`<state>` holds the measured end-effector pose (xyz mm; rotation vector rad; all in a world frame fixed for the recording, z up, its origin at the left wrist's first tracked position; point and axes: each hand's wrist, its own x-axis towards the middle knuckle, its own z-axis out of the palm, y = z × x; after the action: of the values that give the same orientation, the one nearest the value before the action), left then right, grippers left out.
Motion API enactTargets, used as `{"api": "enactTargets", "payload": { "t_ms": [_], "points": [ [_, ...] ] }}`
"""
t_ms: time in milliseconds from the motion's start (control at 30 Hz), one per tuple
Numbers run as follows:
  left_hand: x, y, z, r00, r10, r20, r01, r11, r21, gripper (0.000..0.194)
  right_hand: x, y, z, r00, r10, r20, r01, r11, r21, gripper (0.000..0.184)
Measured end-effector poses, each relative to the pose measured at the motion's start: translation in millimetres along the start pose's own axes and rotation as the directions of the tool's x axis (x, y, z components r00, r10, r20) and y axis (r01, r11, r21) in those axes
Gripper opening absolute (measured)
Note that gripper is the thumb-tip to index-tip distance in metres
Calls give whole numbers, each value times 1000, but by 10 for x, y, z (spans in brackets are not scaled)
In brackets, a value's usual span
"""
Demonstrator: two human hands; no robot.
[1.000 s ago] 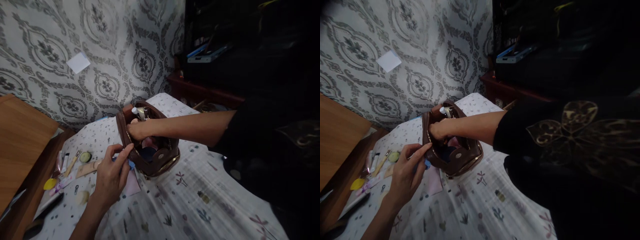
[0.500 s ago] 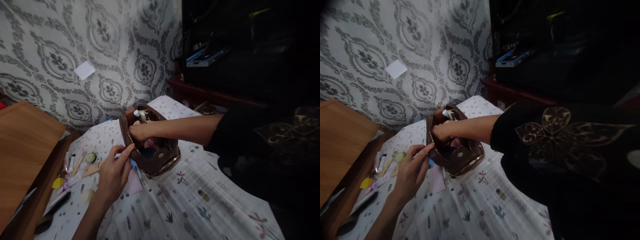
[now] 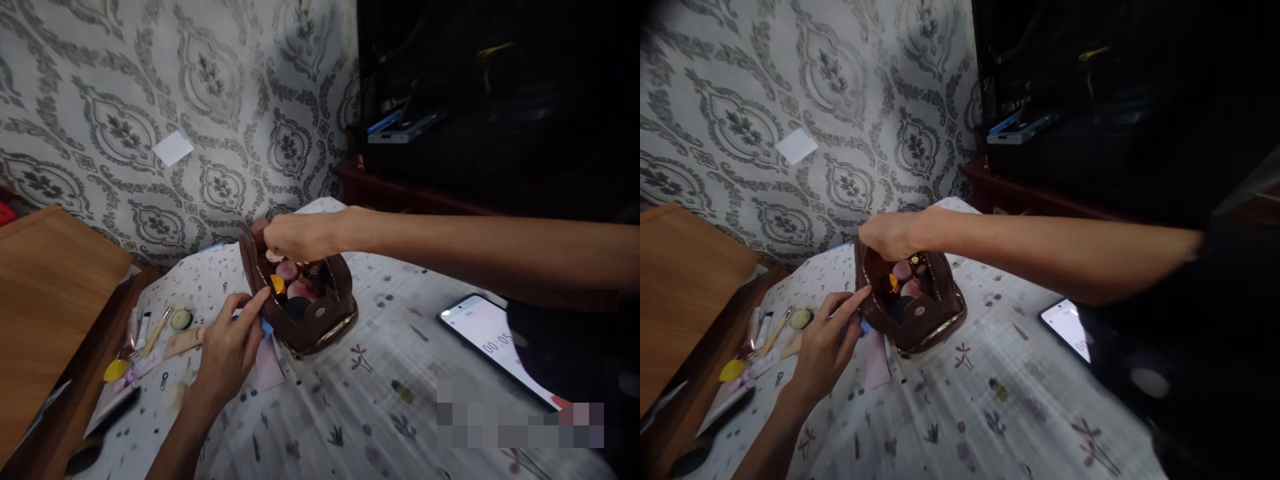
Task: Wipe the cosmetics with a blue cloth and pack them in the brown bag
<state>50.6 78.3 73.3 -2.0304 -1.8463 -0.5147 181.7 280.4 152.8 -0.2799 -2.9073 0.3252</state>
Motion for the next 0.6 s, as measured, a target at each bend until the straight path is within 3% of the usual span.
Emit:
{"api": "enactTargets", "payload": {
  "t_ms": [67,133,267,467,600],
  "points": [
    [8,2,0,1000,-2,-4,1,1000,-4,42,-150,-104,-158,998,55,38,-52,995,-88,17],
    [21,8,-5,1000,-4,-5,4,1000,-2,41,-272,-209,-236,995,103,-6,-103,988,-118,19],
    [22,42,-3,1000,-14,-11,14,1000,-14,43,-408,-332,-149,983,132,-132,-140,989,-54,26],
    [-174,78,100,990,-139,-10,138,989,-48,52,-584,-440,434,969,-11,-246,13,1000,5,28],
    [-392,24,142,986,-163,30,164,985,-44,43,-830,-578,923,909,-110,-403,75,992,-104,40]
  ]
}}
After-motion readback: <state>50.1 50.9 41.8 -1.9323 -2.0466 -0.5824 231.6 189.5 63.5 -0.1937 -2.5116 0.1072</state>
